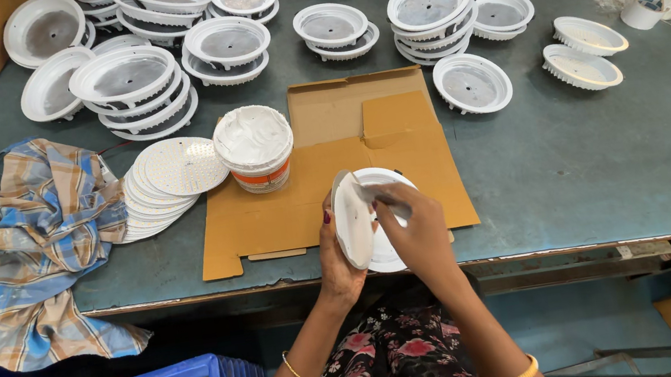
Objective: The person repeatedly picks white circular plastic parts from a stack, dips a small rectangular applicator into a tub of white paste, and spreads the paste over the inner surface of each part. After coating, the part is placed on the table. The process is repeated for multiple parts throughout the clip.
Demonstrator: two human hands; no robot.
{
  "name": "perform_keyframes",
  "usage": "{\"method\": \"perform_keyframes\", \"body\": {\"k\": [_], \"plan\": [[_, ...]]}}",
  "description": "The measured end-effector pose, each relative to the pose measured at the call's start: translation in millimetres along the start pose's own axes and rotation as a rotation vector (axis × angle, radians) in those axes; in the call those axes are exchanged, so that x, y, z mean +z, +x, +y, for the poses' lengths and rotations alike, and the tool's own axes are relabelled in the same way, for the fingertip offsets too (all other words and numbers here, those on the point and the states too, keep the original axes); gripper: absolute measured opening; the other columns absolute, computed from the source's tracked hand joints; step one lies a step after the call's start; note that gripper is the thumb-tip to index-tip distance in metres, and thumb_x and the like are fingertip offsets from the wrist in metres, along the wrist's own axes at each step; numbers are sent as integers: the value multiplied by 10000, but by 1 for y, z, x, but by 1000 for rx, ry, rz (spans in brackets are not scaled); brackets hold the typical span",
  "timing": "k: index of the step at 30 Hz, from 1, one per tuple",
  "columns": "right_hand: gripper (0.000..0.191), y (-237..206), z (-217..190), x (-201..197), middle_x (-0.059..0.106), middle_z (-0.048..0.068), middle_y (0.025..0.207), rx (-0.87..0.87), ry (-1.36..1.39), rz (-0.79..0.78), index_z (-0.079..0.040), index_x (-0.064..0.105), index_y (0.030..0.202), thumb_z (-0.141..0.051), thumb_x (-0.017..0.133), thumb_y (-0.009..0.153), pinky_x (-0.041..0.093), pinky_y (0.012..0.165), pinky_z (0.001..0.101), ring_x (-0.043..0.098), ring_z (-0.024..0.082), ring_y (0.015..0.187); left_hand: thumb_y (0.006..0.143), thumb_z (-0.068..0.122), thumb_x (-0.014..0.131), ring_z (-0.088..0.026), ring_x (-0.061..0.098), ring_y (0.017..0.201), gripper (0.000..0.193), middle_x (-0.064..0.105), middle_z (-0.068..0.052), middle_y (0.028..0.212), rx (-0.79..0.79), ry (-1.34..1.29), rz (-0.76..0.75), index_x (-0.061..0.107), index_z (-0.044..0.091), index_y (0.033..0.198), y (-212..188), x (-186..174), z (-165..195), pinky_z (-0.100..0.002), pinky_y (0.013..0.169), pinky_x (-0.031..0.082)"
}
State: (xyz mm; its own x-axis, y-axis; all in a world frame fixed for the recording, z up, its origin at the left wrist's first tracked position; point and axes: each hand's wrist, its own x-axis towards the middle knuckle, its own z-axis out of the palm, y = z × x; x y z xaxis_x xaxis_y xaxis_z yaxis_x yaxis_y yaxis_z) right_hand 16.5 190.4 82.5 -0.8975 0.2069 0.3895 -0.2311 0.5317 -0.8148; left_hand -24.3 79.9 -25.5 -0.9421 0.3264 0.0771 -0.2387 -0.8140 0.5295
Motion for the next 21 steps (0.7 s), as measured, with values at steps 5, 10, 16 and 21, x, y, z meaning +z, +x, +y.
{"method": "perform_keyframes", "body": {"k": [5,10,16,21], "plan": [[350,-13,-2,10,729,155,1128,-315,-185,7,-22,711,1153,92,616,835,516,978,412,684,345,1086,998,644,510,-255,641,1170,772,643,-135,1285,-187,-252,77,480,47,1486,2,7,13,-429,981,518],[369,-51,3,-7,737,159,1106,-335,-240,-98,-28,716,1114,89,620,778,501,965,433,668,370,1092,866,725,466,-332,698,1032,830,678,-208,1170,-272,-309,8,520,68,1370,11,12,22,-483,872,586],[197,-35,90,-69,754,95,1001,1,-32,266,2,736,1121,8,652,942,539,860,303,701,178,930,908,550,708,-331,508,1217,755,508,-251,1351,-2,231,-92,475,168,1517,25,9,11,-482,1070,429],[214,-12,192,-121,711,73,1044,71,221,610,52,717,1128,42,648,925,545,921,282,670,146,982,688,479,870,-503,222,1444,769,283,-303,1542,378,1596,-336,610,219,1364,31,12,-3,-582,1188,173]]}}
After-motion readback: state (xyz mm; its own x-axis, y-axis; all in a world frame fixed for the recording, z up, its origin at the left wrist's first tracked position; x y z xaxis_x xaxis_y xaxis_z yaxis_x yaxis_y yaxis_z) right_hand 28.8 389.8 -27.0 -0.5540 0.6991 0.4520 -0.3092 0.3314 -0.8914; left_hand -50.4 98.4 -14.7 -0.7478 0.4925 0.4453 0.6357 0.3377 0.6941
